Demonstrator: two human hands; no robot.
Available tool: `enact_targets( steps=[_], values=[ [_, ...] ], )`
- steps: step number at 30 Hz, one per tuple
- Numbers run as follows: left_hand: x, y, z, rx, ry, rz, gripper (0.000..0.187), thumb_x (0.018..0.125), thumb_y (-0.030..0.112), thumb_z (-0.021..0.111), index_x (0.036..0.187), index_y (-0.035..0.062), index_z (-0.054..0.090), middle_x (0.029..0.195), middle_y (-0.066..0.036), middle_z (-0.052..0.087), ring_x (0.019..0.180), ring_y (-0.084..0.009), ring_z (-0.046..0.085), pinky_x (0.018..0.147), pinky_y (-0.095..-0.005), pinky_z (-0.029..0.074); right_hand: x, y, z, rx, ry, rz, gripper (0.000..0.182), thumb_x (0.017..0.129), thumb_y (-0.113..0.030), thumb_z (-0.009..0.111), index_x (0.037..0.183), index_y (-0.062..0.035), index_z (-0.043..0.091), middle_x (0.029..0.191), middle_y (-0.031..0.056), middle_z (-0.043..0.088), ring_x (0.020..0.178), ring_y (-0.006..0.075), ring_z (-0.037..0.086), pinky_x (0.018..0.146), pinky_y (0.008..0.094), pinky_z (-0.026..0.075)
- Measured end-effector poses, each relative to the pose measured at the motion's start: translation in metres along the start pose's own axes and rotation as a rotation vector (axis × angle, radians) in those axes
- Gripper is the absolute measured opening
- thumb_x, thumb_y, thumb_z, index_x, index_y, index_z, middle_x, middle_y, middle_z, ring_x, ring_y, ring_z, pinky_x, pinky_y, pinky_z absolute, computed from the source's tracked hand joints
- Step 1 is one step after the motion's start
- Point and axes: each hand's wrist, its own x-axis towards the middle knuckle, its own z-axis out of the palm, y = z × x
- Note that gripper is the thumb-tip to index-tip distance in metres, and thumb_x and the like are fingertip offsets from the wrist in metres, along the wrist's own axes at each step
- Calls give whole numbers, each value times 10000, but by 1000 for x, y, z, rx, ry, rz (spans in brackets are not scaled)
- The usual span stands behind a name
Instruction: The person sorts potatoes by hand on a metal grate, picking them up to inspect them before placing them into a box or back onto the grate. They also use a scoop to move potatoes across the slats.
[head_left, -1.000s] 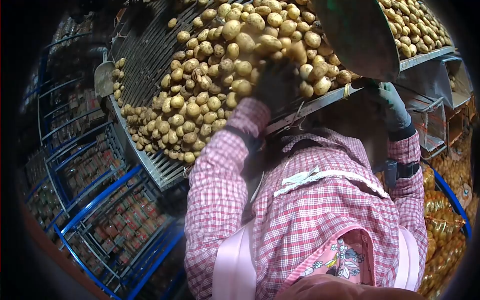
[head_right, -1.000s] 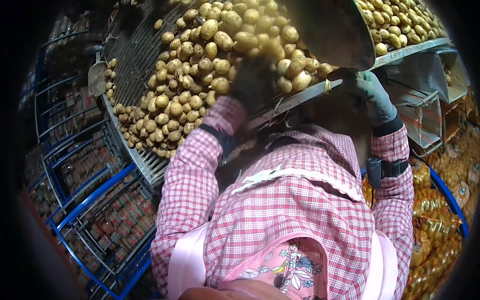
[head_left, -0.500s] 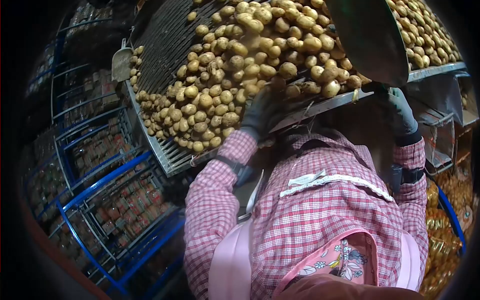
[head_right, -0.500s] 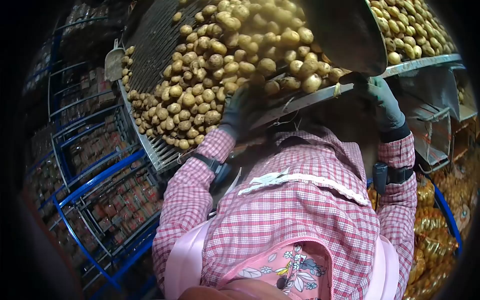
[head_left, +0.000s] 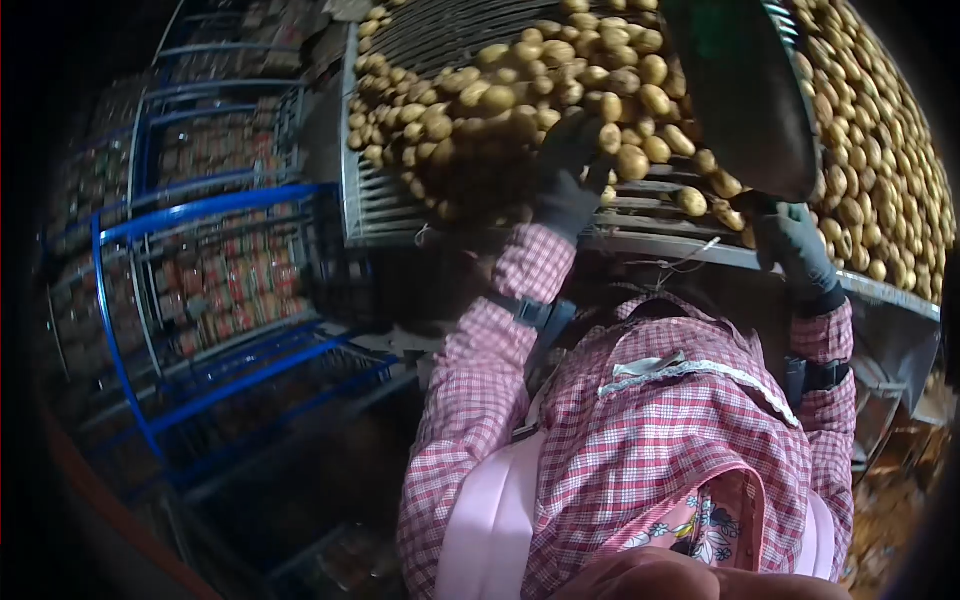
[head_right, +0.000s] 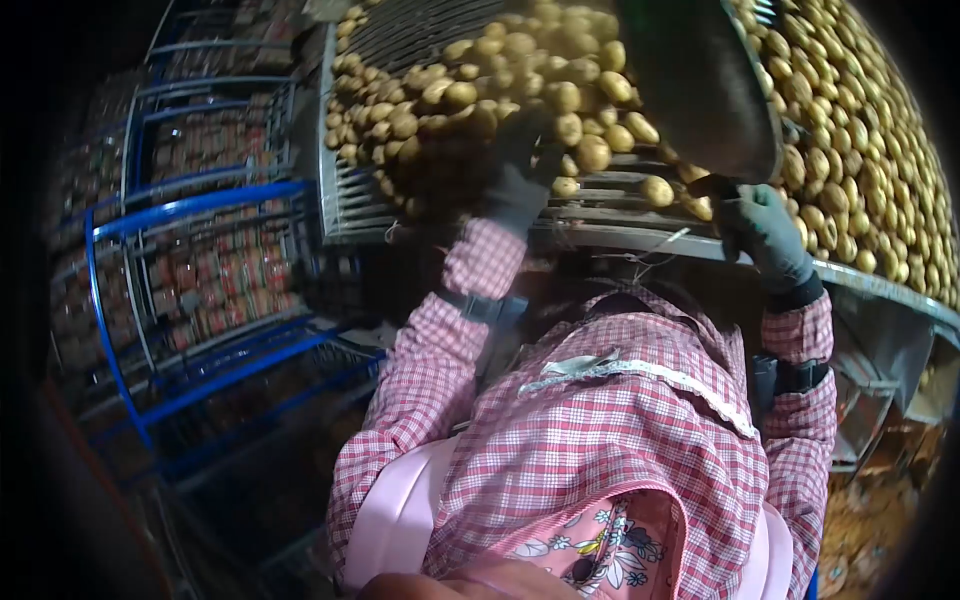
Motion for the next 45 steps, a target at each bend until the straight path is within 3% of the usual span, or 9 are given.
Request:
enact_targets(
  steps=[7,12,19,24,29,33,41,42,45],
  values=[
    [-129,-144,-118,-253,495,-683,353,1004,54,618,1352,-3,596,1301,-103,636,1151,-156,594,1005,-291,507,94,45,118,-437,-496,174,316,939,-236,620,1136,-13,726,748,12,654,594,110,607,545,264,493],
    [-137,-157,-215,-520,833,-1052,659,981,501,613,1473,76,506,1482,-76,522,1348,-206,468,1147,-378,332,146,91,226,-840,-668,47,369,930,-281,640,1191,-29,707,951,167,757,858,245,718,820,390,553],
    [-119,-210,-279,-734,837,-868,736,1009,588,481,1537,83,396,1580,-68,392,1432,-208,367,1211,-386,233,240,198,339,-1013,-816,-99,324,908,-280,686,1129,-48,737,828,84,738,759,161,683,697,357,532],
    [-102,-275,-280,-626,672,-807,742,1009,569,488,1520,35,411,1540,-83,436,1388,-235,417,1194,-382,278,218,147,409,-1129,-824,7,314,967,-358,587,975,-87,747,916,122,720,804,299,688,748,387,545],
    [-55,-248,-236,-827,480,-1096,804,885,610,670,1449,62,504,1415,-79,551,1266,-243,524,1098,-392,403,213,157,385,-1294,-838,-280,314,1005,-347,533,1030,-114,743,1027,67,731,900,253,699,813,368,549],
    [-51,-246,-217,-953,358,-1095,879,791,574,803,1444,59,515,1338,-85,579,1181,-229,545,1046,-416,447,194,132,364,-960,-497,202,244,921,-274,636,1034,-88,744,889,97,739,815,235,704,763,371,546],
    [-16,-243,-203,-1211,169,-1082,828,852,584,745,1438,47,512,1368,-79,561,1225,-224,523,1081,-388,417,191,131,321,-1162,-281,74,275,869,-273,635,1088,-185,777,971,161,745,927,341,714,824,424,558],
    [-11,-253,-214,-1202,121,-993,803,875,572,730,1436,41,511,1380,-79,553,1246,-222,513,1099,-381,399,191,125,320,-1227,-298,6,313,845,-344,663,1013,-90,734,916,205,724,898,395,700,777,473,545],
    [-11,-257,-207,-934,234,-951,527,879,440,752,1255,93,627,1134,-48,675,1060,-199,640,951,-367,510,181,98,317,-1161,-360,-5,288,846,-339,660,1005,-114,744,892,188,725,860,378,701,757,468,546]
  ],
)
